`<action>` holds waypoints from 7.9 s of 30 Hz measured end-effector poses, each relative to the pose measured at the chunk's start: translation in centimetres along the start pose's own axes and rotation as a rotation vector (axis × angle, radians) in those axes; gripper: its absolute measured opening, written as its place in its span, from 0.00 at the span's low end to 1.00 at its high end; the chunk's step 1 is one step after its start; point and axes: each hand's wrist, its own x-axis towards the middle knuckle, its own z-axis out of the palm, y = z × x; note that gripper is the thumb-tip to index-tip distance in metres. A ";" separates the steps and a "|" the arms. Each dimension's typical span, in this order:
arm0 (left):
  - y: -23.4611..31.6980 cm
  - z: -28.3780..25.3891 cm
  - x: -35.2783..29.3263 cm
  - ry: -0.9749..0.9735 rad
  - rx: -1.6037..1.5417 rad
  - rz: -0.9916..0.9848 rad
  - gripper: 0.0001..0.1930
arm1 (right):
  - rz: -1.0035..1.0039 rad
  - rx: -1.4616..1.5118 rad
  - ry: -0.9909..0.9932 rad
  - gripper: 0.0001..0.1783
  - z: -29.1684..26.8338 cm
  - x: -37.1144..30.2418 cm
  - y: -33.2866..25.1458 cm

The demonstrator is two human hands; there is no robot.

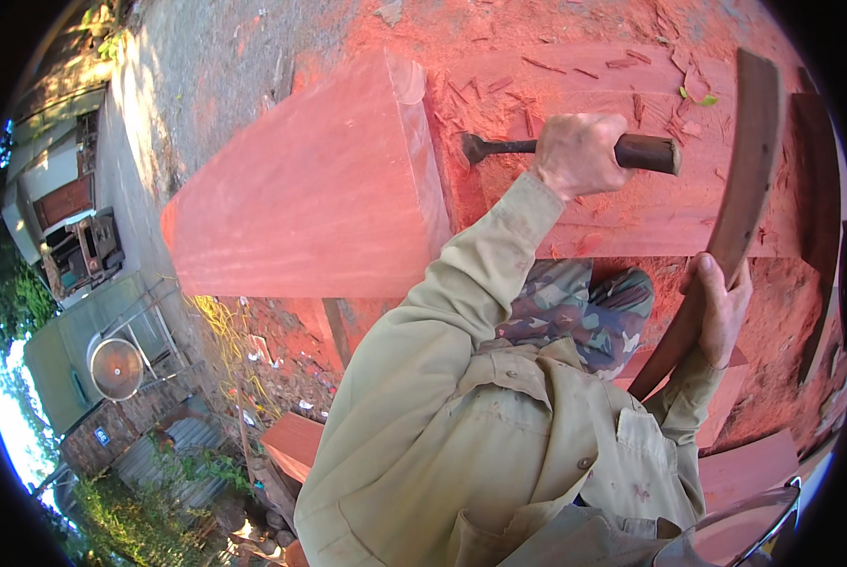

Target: The person uses a chisel and a wooden mallet to carve a large red-painted wooden block. They repeatedly strike the chisel to remove wood shavings and shape the block's edge.

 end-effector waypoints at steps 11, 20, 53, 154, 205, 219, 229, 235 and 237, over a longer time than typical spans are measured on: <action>-1.6 -2.4 -0.3 -0.008 0.028 -0.038 0.12 | 0.031 -0.128 -0.246 0.24 5.0 2.0 -2.7; -1.7 -0.1 0.4 0.119 0.051 -0.086 0.12 | -0.078 0.204 0.083 0.17 2.4 1.8 -2.5; -0.3 0.2 4.0 0.070 -0.036 0.093 0.13 | 0.044 0.103 0.130 0.14 0.8 0.0 -0.4; -13.2 -19.6 6.5 0.479 -0.523 0.000 0.08 | -1.083 -0.151 0.090 0.22 6.3 -1.0 -27.1; -1.6 1.9 6.3 0.142 0.097 0.007 0.11 | 0.041 0.226 0.120 0.23 -0.9 4.2 2.4; -1.6 0.5 6.2 0.226 0.021 -0.002 0.11 | -0.022 -0.073 -0.095 0.22 4.4 6.0 -4.8; -2.0 1.1 5.9 0.183 0.091 -0.008 0.11 | 0.001 0.012 -0.181 0.19 4.6 5.5 -4.0; -2.3 1.8 5.9 0.207 0.065 0.009 0.11 | 0.025 0.136 0.171 0.21 3.5 5.8 -3.6; -2.4 2.1 5.7 0.195 0.103 0.012 0.11 | -0.003 0.161 0.038 0.21 4.1 5.8 -3.2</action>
